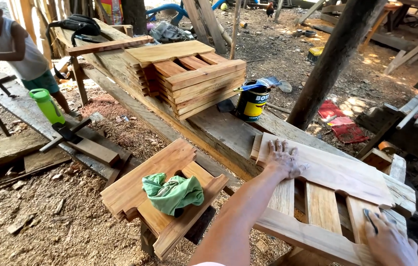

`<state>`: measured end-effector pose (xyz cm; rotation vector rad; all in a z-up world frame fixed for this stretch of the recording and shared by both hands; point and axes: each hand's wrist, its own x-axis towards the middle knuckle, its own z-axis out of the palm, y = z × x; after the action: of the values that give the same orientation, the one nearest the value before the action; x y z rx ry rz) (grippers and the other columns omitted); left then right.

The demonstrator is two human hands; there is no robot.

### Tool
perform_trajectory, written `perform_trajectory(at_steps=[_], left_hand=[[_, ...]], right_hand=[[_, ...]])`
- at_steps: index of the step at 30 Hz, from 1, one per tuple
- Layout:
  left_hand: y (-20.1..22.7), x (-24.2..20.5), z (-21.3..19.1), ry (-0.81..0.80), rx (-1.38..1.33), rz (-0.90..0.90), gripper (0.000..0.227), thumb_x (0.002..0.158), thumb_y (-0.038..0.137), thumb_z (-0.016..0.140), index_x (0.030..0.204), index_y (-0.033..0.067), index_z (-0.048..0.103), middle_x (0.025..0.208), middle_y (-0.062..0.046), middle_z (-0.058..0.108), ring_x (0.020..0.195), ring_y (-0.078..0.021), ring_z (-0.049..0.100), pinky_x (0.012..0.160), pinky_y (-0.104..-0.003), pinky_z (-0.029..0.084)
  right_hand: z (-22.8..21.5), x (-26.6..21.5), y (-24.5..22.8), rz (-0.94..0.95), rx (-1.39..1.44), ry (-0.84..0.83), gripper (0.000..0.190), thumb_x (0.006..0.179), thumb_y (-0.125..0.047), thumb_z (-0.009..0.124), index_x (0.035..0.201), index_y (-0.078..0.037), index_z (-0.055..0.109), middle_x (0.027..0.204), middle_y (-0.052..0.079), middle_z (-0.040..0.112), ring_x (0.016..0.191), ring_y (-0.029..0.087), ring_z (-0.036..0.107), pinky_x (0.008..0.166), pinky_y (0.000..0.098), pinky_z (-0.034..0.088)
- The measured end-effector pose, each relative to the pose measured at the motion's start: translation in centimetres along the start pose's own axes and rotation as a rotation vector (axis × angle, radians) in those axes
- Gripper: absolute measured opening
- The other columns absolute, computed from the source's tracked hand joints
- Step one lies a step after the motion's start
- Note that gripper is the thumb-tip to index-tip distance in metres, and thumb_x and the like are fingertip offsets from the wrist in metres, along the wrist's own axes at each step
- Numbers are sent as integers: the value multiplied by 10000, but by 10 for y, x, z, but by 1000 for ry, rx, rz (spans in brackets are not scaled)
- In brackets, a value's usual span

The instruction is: Sanding pieces of wooden furniture manually using sandpaper.

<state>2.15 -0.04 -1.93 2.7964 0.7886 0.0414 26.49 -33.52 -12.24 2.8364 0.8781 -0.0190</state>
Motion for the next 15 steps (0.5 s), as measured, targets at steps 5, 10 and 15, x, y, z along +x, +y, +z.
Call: perform_trajectory(at_steps=[5,10,15], left_hand=[[0,-6,-6,5,-2,-20,925,908,760,292,1630,198,147,1695,-198,31,1553,-441,-2,1238,-599,-53],[0,-2,-1,9,5,-4,924,929,753,271,1634,173,131,1689,-219,30,1549,-456,-4,1233,-611,-60],[4,-7,-9,-23,8,-6,904,933,731,280,1632,177,135,1690,-222,24,1551,-453,-4,1231,-611,-56]], right_hand=[[8,16,26,-15,40,21,639,980,-615,442,1570,-375,388,1682,14,325,1509,253,364,1235,471,302],[18,19,36,-44,63,58,651,966,-615,471,1571,-380,413,1679,25,336,1494,253,388,1226,437,326],[53,49,35,-54,87,89,663,953,-615,499,1573,-386,438,1676,36,347,1479,254,413,1216,403,350]])
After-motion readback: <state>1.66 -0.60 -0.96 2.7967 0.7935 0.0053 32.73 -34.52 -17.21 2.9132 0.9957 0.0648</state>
